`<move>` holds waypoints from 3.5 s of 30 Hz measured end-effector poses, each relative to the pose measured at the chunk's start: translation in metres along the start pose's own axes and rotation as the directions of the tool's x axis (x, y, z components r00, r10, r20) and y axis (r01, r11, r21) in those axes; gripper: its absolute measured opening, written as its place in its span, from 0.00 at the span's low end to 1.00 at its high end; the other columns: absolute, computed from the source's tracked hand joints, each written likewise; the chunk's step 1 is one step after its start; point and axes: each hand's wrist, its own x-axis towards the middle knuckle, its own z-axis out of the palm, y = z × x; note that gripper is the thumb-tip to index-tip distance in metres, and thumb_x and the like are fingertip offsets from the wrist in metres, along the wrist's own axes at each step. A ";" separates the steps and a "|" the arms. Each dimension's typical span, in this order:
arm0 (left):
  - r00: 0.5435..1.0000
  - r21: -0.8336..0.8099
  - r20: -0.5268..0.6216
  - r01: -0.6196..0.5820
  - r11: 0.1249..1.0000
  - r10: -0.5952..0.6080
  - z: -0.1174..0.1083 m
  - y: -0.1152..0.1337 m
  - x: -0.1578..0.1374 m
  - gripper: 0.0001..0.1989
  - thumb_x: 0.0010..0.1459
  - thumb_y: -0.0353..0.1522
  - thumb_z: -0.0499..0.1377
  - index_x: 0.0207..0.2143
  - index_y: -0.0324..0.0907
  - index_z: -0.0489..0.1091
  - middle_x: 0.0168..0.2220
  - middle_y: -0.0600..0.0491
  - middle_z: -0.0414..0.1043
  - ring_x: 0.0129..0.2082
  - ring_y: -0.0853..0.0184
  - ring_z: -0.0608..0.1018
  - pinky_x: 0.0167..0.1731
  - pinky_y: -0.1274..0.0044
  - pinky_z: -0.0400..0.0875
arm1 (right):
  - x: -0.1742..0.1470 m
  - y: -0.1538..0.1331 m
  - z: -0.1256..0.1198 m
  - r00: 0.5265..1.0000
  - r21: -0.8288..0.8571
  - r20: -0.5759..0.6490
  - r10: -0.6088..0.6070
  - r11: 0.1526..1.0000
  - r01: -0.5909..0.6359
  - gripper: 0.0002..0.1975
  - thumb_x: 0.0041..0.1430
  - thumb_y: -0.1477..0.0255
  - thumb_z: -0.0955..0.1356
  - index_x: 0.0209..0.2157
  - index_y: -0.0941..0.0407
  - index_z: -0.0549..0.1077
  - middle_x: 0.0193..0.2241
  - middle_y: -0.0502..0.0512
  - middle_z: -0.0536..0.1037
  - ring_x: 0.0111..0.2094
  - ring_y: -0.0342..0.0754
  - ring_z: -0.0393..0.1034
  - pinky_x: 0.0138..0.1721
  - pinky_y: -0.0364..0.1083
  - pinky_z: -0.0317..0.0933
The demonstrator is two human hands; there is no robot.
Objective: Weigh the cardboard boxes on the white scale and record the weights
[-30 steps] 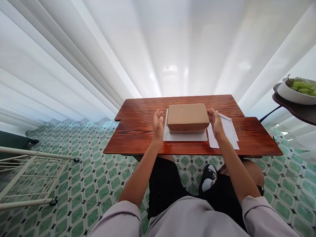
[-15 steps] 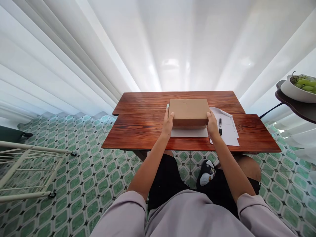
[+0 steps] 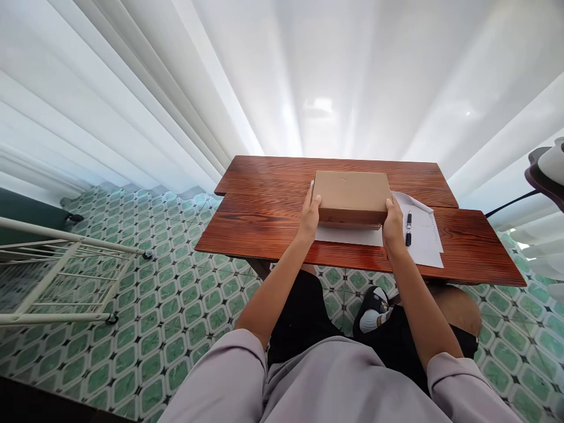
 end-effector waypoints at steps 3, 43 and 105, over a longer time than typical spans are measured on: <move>0.999 -0.005 -0.032 -0.009 1.000 0.008 -0.012 0.007 0.000 0.29 0.67 0.42 0.52 0.68 0.53 0.56 0.71 0.60 0.53 0.71 0.64 0.58 0.69 0.72 0.57 | 0.002 -0.003 0.011 0.999 0.005 0.036 -0.022 1.000 0.022 0.27 0.69 0.56 0.58 0.62 0.51 0.68 0.63 0.54 0.65 0.66 0.54 0.56 0.68 0.57 0.52; 0.869 -0.008 -0.483 -0.126 0.992 0.107 -0.218 -0.017 -0.016 0.27 0.61 0.41 0.56 0.63 0.53 0.66 0.67 0.58 0.62 0.70 0.61 0.60 0.69 0.69 0.57 | -0.039 -0.006 0.220 0.899 0.059 0.426 0.101 0.988 -0.139 0.32 0.61 0.57 0.64 0.65 0.51 0.62 0.68 0.50 0.57 0.68 0.48 0.52 0.71 0.53 0.46; -0.378 -0.269 0.828 -0.916 -0.298 0.414 0.173 -0.085 -0.059 0.16 0.68 0.32 0.52 0.55 0.44 0.70 0.48 0.47 0.76 0.45 0.64 0.76 0.42 0.72 0.68 | 0.035 0.057 -0.147 0.934 -0.754 0.338 0.116 0.627 0.196 0.17 0.61 0.73 0.57 0.48 0.53 0.70 0.39 0.56 0.76 0.39 0.55 0.69 0.37 0.51 0.58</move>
